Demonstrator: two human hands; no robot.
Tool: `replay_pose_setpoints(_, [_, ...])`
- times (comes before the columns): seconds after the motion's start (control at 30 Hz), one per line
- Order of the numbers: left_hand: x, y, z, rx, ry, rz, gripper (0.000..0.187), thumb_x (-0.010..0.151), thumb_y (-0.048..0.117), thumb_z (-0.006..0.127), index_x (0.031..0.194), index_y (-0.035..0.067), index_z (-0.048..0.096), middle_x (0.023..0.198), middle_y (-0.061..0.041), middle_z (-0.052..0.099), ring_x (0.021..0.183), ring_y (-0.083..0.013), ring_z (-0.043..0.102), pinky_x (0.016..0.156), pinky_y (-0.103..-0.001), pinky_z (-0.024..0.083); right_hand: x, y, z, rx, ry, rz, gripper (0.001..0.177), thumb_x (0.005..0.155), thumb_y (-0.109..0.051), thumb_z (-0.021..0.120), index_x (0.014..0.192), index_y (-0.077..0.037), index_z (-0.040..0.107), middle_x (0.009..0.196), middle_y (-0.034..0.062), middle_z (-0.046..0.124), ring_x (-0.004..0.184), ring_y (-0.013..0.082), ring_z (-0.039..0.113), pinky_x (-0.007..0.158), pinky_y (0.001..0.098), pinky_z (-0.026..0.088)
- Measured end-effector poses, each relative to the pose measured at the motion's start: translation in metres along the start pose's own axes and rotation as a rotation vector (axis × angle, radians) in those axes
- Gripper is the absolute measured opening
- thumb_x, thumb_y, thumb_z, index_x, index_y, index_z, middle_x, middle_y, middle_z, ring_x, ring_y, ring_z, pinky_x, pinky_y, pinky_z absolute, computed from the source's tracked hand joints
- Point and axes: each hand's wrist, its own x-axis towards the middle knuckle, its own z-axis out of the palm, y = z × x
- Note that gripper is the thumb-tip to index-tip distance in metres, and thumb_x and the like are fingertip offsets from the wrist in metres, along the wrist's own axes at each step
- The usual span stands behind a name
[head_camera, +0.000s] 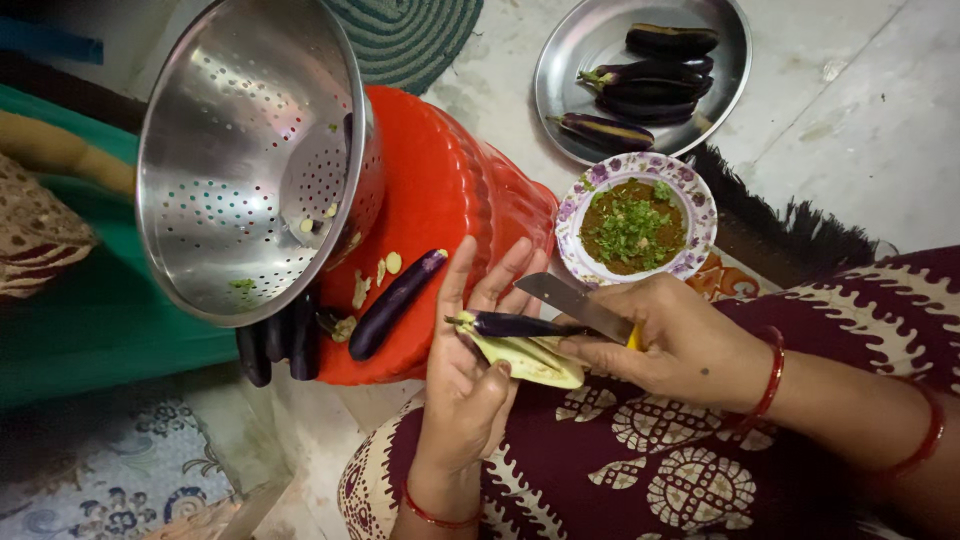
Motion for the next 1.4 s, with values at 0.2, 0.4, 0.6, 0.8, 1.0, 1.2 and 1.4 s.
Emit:
replay_pose_setpoints(0.2, [-0.003,0.004,-0.001,0.023,0.011,-0.028,0.095,0.093,0.004,0.067,0.166,0.009,0.007,0.167,-0.029,0.029,0.158,-0.0393,0.032,0.133,-0.049,0.023,0.001,0.002,0.001,0.094,-0.039,-0.009,0.033,0.083,-0.023,0.076,0.113,-0.008,0.082,0.068,0.0002,0.075,0.062,0.0030,0.061,0.055,0.0247,0.053])
replay_pose_setpoints(0.4, [-0.001,-0.003,-0.004,-0.006,0.035,0.027,0.090,0.093,-0.001,0.062,0.165,0.012,0.010,0.161,-0.029,0.036,0.153,-0.0387,0.038,0.132,-0.048,0.028,0.002,0.006,0.004,0.092,0.009,-0.089,0.031,0.081,-0.024,0.080,0.105,-0.005,0.082,0.077,-0.0005,0.081,0.068,0.0034,0.066,0.062,0.0270,0.056])
replay_pose_setpoints(0.6, [0.004,-0.013,-0.013,-0.030,0.206,-0.049,0.073,0.091,-0.010,0.040,0.160,0.005,0.024,0.128,-0.022,0.059,0.126,-0.0317,0.059,0.116,-0.049,0.044,-0.002,0.002,0.010,-0.079,0.156,-0.225,0.038,0.088,-0.024,0.072,0.119,-0.002,0.066,0.084,0.0076,0.075,0.070,0.0163,0.074,0.063,0.0323,0.056])
replay_pose_setpoints(0.8, [0.004,-0.009,-0.023,-0.034,0.269,0.014,0.057,0.099,0.000,0.034,0.156,0.003,0.029,0.113,-0.019,0.063,0.115,-0.0310,0.065,0.112,-0.048,0.050,-0.024,0.001,0.010,-0.502,0.081,-0.234,0.013,0.096,-0.021,0.066,0.105,-0.012,0.071,0.081,0.0067,0.073,0.075,0.0295,0.073,0.065,0.0406,0.056])
replay_pose_setpoints(1.0, [0.004,-0.013,-0.021,-0.030,0.302,0.039,0.053,0.098,0.003,0.031,0.151,0.003,0.034,0.113,-0.020,0.064,0.114,-0.0303,0.065,0.110,-0.050,0.050,-0.034,0.000,0.028,-0.661,0.264,-0.345,0.037,0.074,-0.004,0.064,0.111,-0.009,0.068,0.082,0.0109,0.072,0.069,0.0313,0.072,0.060,0.0418,0.057])
replay_pose_setpoints(1.2, [0.006,-0.013,-0.018,0.005,0.310,0.057,0.051,0.098,0.001,0.033,0.149,0.001,0.036,0.115,-0.021,0.064,0.116,-0.0312,0.064,0.113,-0.047,0.050,-0.036,-0.007,0.029,-0.676,0.332,-0.288,0.043,0.074,-0.004,0.065,0.116,-0.011,0.070,0.091,0.0128,0.074,0.069,0.0340,0.071,0.054,0.0429,0.056])
replay_pose_setpoints(1.4, [0.006,-0.018,-0.013,0.004,0.298,0.028,0.051,0.097,0.001,0.033,0.147,0.000,0.039,0.116,-0.023,0.064,0.118,-0.0318,0.064,0.110,-0.046,0.048,-0.023,-0.003,0.031,-0.511,0.311,-0.261,0.030,0.083,-0.007,0.064,0.112,-0.003,0.068,0.083,0.0156,0.072,0.073,0.0350,0.072,0.062,0.0430,0.057])
